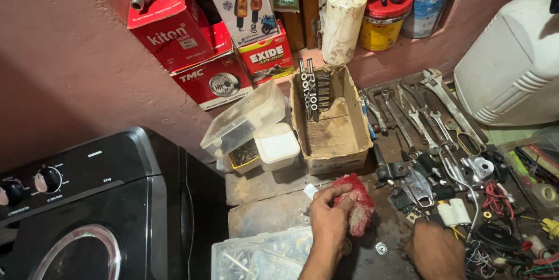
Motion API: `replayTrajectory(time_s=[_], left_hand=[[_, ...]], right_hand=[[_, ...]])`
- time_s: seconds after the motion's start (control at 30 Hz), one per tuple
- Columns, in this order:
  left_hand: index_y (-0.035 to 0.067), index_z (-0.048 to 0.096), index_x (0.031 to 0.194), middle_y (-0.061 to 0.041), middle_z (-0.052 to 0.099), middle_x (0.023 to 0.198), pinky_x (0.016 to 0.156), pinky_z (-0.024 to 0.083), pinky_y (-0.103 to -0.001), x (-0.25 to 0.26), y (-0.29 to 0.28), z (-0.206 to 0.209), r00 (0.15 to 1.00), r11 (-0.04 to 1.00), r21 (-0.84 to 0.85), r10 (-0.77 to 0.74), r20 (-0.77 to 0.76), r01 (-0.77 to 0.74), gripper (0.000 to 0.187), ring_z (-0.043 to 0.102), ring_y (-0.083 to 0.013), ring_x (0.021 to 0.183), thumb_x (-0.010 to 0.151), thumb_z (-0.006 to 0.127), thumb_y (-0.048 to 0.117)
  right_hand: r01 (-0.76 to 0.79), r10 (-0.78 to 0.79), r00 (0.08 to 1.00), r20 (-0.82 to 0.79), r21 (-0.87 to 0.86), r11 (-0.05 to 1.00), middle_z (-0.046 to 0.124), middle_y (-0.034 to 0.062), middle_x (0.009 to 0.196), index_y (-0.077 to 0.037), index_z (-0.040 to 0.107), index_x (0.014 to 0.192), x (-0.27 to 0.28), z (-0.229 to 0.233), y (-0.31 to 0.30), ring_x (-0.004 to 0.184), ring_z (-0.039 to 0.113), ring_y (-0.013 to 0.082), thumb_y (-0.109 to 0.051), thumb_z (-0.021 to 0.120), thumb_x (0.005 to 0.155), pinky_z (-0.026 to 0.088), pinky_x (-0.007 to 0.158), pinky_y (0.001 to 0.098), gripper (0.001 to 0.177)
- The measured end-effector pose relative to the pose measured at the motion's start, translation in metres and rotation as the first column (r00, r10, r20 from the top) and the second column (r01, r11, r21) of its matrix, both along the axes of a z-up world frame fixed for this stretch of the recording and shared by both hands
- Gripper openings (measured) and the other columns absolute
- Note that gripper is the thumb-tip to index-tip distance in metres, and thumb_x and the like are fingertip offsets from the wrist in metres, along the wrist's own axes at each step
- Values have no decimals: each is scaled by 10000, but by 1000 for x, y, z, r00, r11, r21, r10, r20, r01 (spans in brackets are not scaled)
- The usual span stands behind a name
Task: The person manipulates wires and small electronic components on a mechanical assembly by hand, periodically wiping parts with a red cloth and installing fasteners into a cardboard container slot.
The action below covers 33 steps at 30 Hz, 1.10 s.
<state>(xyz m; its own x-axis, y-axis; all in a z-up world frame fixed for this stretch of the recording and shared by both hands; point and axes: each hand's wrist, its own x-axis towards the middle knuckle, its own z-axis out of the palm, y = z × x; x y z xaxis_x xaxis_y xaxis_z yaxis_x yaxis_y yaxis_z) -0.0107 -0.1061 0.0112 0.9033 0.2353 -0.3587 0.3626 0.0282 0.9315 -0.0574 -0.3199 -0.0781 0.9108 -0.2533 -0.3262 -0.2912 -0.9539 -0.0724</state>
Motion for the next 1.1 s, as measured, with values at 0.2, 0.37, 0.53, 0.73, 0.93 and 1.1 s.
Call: replayTrajectory(time_s=[0.2,0.37,0.53,0.73,0.93,1.1], left_hand=[[27,813,991,-79,642,1201,921,549,-317,-1,3,-1,999,993,-108,52,-13,-53,245,670,-212,1055,772,826,136],[6,822,1000,-112,656,1176,905,521,-287,10,25,-13,992,997,-24,78,103,-76,236,663,-202,1037,781,803,91],[-1,799,1006,-70,708,1050,805,556,-286,26,49,-25,985,992,-72,111,135,-102,217,694,-175,899,798,770,50],[3,739,1034,-96,719,876,695,552,-290,22,62,-13,986,973,-188,148,82,-130,233,656,-169,769,833,623,-15],[39,674,1151,-130,614,926,621,546,-313,15,74,-12,976,926,-342,201,88,-160,329,605,-184,730,852,555,-29],[93,647,1175,-152,671,1039,652,571,-327,5,78,19,983,870,-464,185,-12,-169,368,662,-212,786,848,503,8]], right_hand=[[68,-69,998,5,118,991,761,190,1008,-125,699,1048,-4,-6,-2,1032,718,405,-312,664,859,573,925,517,268],[161,-153,986,-72,116,980,756,188,1082,-132,736,1070,1,-7,-4,1089,713,400,-358,650,887,569,964,510,302],[110,-101,993,-65,143,984,765,189,1085,-139,725,1092,7,18,3,1078,723,388,-380,643,896,558,960,507,321],[16,54,983,-174,375,927,769,129,1058,-155,688,1069,22,53,40,1037,748,333,-424,838,741,575,936,454,450],[-142,195,973,-125,342,929,752,142,1018,-185,683,1075,9,3,41,1031,723,339,-385,847,729,547,922,466,433],[144,-68,977,-201,397,906,822,91,933,-164,803,1076,11,-27,30,922,790,255,-278,845,789,597,896,358,312]])
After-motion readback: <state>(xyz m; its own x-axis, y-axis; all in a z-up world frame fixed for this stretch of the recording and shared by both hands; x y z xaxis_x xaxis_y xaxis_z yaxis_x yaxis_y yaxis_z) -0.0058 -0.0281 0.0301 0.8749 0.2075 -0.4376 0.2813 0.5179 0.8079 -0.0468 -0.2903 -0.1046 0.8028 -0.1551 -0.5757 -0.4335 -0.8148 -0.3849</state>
